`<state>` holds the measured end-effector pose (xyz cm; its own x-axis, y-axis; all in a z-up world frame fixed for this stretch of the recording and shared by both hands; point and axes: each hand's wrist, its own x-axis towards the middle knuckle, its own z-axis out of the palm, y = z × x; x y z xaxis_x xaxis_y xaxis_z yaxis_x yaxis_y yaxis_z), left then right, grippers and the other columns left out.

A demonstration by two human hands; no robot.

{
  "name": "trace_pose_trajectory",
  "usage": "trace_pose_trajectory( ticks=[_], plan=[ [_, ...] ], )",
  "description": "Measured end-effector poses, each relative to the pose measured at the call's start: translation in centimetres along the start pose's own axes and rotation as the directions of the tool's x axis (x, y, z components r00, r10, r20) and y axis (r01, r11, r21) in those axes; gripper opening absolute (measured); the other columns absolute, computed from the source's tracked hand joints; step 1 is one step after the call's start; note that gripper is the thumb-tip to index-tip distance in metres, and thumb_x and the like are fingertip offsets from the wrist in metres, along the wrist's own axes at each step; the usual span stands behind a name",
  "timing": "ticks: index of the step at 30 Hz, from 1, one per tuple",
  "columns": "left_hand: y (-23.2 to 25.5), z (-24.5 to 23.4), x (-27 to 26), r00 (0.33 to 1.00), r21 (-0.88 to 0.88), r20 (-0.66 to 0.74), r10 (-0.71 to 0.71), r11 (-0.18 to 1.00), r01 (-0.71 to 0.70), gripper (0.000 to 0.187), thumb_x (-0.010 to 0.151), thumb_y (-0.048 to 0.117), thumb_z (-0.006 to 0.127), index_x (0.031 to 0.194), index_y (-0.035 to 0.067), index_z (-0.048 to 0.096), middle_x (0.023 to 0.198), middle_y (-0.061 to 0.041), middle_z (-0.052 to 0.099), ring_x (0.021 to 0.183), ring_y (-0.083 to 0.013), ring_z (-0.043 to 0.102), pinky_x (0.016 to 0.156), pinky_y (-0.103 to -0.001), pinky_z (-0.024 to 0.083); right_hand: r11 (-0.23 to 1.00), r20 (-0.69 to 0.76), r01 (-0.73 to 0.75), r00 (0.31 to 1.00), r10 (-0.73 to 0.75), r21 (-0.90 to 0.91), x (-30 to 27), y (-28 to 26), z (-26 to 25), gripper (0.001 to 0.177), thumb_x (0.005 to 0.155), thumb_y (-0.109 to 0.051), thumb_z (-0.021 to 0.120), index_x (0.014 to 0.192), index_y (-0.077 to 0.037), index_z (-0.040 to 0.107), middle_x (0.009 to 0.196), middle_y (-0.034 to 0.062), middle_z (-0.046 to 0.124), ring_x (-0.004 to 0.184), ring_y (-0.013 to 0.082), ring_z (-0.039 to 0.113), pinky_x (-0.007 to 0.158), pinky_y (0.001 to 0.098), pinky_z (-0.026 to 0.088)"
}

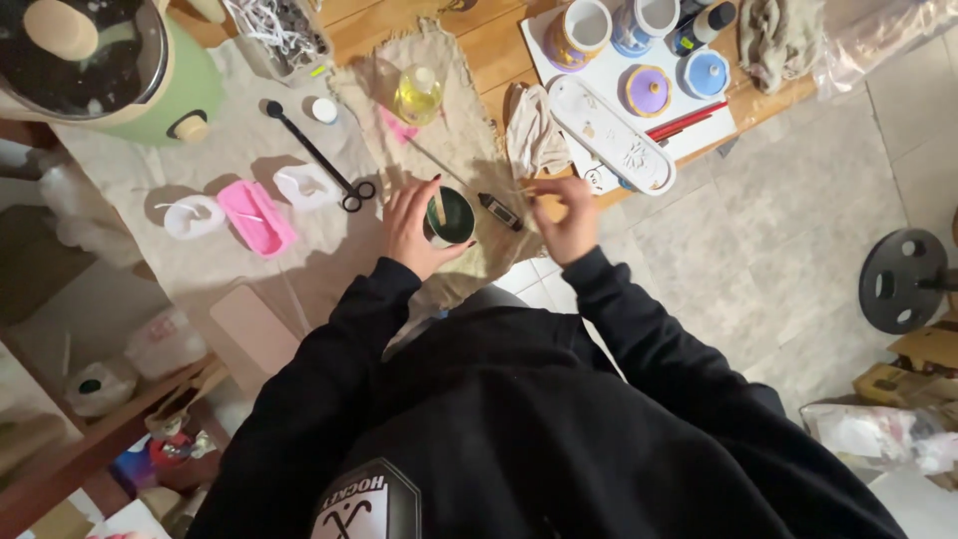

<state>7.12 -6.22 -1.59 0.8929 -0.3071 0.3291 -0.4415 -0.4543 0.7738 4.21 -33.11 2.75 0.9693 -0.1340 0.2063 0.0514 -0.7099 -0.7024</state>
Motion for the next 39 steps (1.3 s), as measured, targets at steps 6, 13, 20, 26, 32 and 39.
trace_pose_trajectory(
  ticks=[6,13,20,26,32,39],
  plan=[
    [-1.7,1.5,-0.7,0.995,-0.008,0.072,-0.069,0.998,0.07,0.12,0.066,0.038,0.097,0.157,0.001,0.03,0.142,-0.016,0.055,0.131,-0.0353,0.051,0.113,-0.052,0.035,0.949,0.33,0.289,0.89,-0.315,0.126,5.7,-4.3,4.5,0.029,0.084,-0.015,0.079,0.111,-0.006,0.075,0.098,0.0074,0.069,0.096,0.0303,0.061,0.088,0.0402,0.05],
    [-2.5,-0.1,-2.2,0.998,0.055,0.039,-0.051,0.997,0.049,0.134,0.056,0.052,0.099,0.157,0.002,0.025,0.149,-0.027,0.044,0.138,-0.0437,0.04,0.114,-0.057,0.031,0.858,0.397,0.503,0.769,-0.5,0.107,6.8,-4.0,6.9,0.018,0.083,-0.017,0.083,0.101,-0.015,0.078,0.087,0.0055,0.061,0.088,0.0286,0.06,0.076,0.0408,0.053],
    [-3.9,-0.9,-8.7,0.982,0.104,0.099,-0.163,0.983,0.153,0.1,0.073,0.045,0.09,0.155,0.008,0.045,0.155,-0.014,0.048,0.147,-0.0343,0.044,0.124,-0.054,0.035,0.862,0.378,0.505,0.793,-0.478,0.031,7.3,-4.7,6.1,0.033,0.083,-0.012,0.081,0.116,-0.008,0.077,0.097,0.0066,0.06,0.093,0.0295,0.063,0.076,0.0403,0.055],
    [-2.2,-1.6,-9.0,0.965,0.458,0.26,-0.027,0.883,-0.099,0.073,0.085,0.044,0.077,0.148,0.016,0.053,0.159,-0.009,0.044,0.151,-0.0365,0.032,0.121,-0.058,0.025,0.831,0.391,0.554,0.756,-0.525,0.046,7.3,-5.3,5.6,0.017,0.083,-0.015,0.082,0.1,-0.018,0.077,0.095,0.0015,0.062,0.092,0.0248,0.064,0.074,0.0378,0.056],
    [-1.6,-2.0,-8.1,0.956,0.478,0.276,-0.094,0.877,-0.052,0.073,0.084,0.049,0.075,0.147,0.018,0.055,0.162,-0.01,0.039,0.153,-0.0394,0.025,0.121,-0.065,0.018,0.824,0.399,0.564,0.745,-0.534,0.049,7.8,-5.3,5.9,0.021,0.081,-0.011,0.08,0.102,-0.015,0.081,0.094,0.0033,0.064,0.09,0.0259,0.064,0.073,0.0379,0.056],
    [-1.9,-1.8,-8.4,0.963,0.476,0.252,-0.093,0.878,-0.04,0.076,0.082,0.054,0.076,0.147,0.02,0.055,0.164,-0.012,0.035,0.154,-0.0401,0.022,0.12,-0.066,0.018,0.835,0.458,0.543,0.721,-0.52,0.092,6.5,-5.2,3.7,0.013,0.076,-0.011,0.082,0.089,-0.013,0.077,0.089,0.0027,0.068,0.088,0.0264,0.065,0.072,0.0394,0.056]
  ],
)
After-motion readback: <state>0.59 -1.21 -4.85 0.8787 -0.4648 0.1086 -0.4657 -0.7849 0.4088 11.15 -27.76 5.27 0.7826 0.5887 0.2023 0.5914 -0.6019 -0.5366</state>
